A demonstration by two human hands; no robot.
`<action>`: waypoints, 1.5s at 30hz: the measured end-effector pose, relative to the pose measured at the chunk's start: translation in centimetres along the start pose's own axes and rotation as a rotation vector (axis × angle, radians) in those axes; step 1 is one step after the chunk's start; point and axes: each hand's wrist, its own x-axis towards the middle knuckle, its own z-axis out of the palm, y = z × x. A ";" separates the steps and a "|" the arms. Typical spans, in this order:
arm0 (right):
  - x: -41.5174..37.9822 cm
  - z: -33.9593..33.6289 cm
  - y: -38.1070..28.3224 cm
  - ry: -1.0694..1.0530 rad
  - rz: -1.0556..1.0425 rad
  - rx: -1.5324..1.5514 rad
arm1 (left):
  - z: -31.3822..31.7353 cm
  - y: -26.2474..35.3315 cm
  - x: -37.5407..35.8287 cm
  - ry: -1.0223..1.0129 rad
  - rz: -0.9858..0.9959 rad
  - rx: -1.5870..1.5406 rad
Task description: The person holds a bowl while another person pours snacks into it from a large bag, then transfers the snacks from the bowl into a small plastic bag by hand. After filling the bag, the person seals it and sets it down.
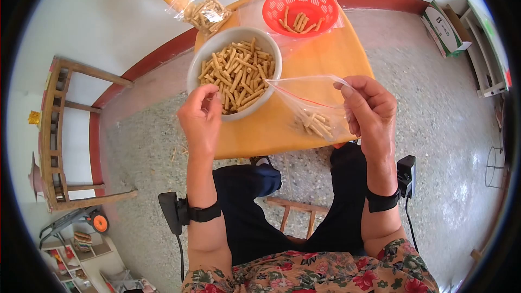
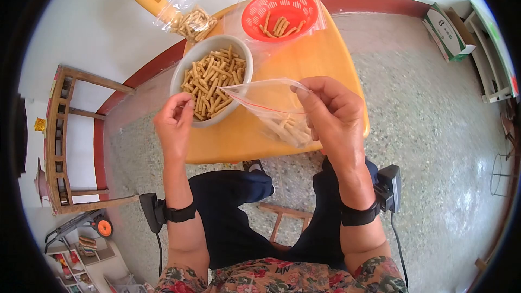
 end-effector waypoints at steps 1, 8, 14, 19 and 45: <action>0.1 0.0 0.1 -0.004 -0.002 0.002 | 0.1 -0.2 0.3 -0.010 -0.029 0.062; 0.3 -0.3 0.2 0.004 0.016 -0.023 | 1.9 -0.6 1.9 -0.156 0.070 0.335; 0.5 -0.3 0.5 -0.007 0.016 -0.025 | 2.6 -0.2 2.8 -0.261 0.028 0.544; 0.3 0.0 0.3 -0.026 0.025 -0.006 | 2.5 -0.8 2.2 -0.085 -0.029 0.116; -0.1 0.6 1.3 -0.120 -0.064 -0.026 | 0.9 9.8 -2.1 -0.271 0.031 -0.564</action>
